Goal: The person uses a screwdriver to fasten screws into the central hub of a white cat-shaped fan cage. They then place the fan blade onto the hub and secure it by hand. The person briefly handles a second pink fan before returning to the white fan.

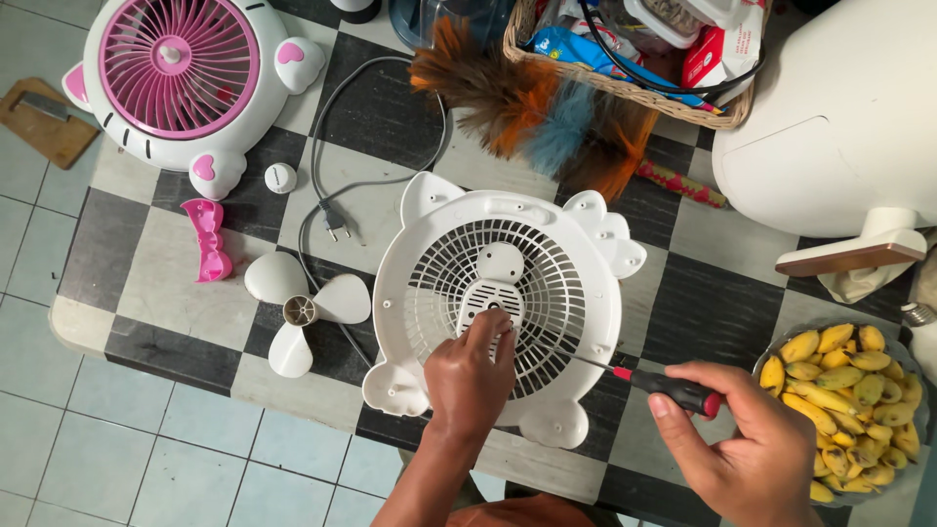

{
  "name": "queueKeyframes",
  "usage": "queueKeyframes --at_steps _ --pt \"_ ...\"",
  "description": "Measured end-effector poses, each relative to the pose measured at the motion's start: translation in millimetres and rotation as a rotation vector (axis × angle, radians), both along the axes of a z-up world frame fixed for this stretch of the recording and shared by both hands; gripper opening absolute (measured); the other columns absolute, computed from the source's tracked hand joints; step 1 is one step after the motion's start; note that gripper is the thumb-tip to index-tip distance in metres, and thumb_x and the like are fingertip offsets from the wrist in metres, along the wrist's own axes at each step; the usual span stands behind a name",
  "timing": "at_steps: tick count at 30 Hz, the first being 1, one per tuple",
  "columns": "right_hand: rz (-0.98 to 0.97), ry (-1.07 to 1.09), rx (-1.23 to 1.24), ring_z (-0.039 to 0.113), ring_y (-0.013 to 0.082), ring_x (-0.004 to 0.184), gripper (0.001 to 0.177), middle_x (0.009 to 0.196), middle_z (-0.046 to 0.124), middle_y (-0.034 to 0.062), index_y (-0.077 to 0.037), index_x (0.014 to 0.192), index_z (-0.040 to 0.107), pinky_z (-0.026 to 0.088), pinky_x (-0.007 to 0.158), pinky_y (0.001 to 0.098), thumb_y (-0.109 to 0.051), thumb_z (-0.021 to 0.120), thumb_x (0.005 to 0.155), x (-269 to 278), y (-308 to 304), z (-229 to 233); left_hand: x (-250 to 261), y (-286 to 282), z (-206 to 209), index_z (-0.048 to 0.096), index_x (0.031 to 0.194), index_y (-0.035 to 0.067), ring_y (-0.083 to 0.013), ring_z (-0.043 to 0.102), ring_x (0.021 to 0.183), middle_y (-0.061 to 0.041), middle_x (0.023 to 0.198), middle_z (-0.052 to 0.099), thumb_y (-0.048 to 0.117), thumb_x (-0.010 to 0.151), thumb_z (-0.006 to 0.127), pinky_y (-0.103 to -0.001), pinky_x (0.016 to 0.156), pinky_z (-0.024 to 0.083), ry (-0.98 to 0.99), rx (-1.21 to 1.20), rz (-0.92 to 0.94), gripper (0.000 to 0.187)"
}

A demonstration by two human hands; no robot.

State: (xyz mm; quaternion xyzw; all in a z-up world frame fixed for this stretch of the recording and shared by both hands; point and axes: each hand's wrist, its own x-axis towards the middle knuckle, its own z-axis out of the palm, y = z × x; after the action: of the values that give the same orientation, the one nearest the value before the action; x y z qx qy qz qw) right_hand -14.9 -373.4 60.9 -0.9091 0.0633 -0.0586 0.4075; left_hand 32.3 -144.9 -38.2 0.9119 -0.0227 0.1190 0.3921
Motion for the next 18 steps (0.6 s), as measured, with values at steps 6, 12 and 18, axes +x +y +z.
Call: queueKeyframes --at_steps 6,12,18 --pt "0.033 -0.031 0.019 0.06 0.004 0.069 0.027 0.077 0.071 -0.0006 -0.003 0.103 0.072 0.049 0.068 0.02 -0.009 0.082 0.078 3.6 -1.6 -1.0 5.6 -0.8 5.4 0.071 0.092 0.012 -0.0255 0.069 0.059 -0.003 0.084 0.077 0.01 0.082 0.08 -0.035 0.055 0.054 0.003 -0.02 -0.005 0.013" --pt "0.041 -0.039 0.02 0.062 0.0038 0.069 0.028 0.08 0.073 0.0005 -0.003 0.103 0.072 0.049 0.067 0.0199 -0.008 0.082 0.078 3.3 -0.2 -0.9 8.4 1.2 2.1 0.074 0.086 0.012 -0.0278 0.068 0.059 -0.005 0.081 0.076 0.011 0.082 0.078 -0.037 0.055 0.054 0.04 -0.003 -0.028 0.006" --pt "0.029 -0.044 0.024 0.061 0.004 0.069 0.026 0.081 0.073 0.0009 -0.004 0.102 0.072 0.049 0.066 0.0194 -0.008 0.082 0.078 5.1 4.6 3.2 8.4 1.1 -2.3 0.073 0.085 0.012 -0.0272 0.07 0.063 -0.005 0.079 0.074 0.011 0.083 0.076 -0.037 0.056 0.054 0.057 0.013 -0.039 0.004"
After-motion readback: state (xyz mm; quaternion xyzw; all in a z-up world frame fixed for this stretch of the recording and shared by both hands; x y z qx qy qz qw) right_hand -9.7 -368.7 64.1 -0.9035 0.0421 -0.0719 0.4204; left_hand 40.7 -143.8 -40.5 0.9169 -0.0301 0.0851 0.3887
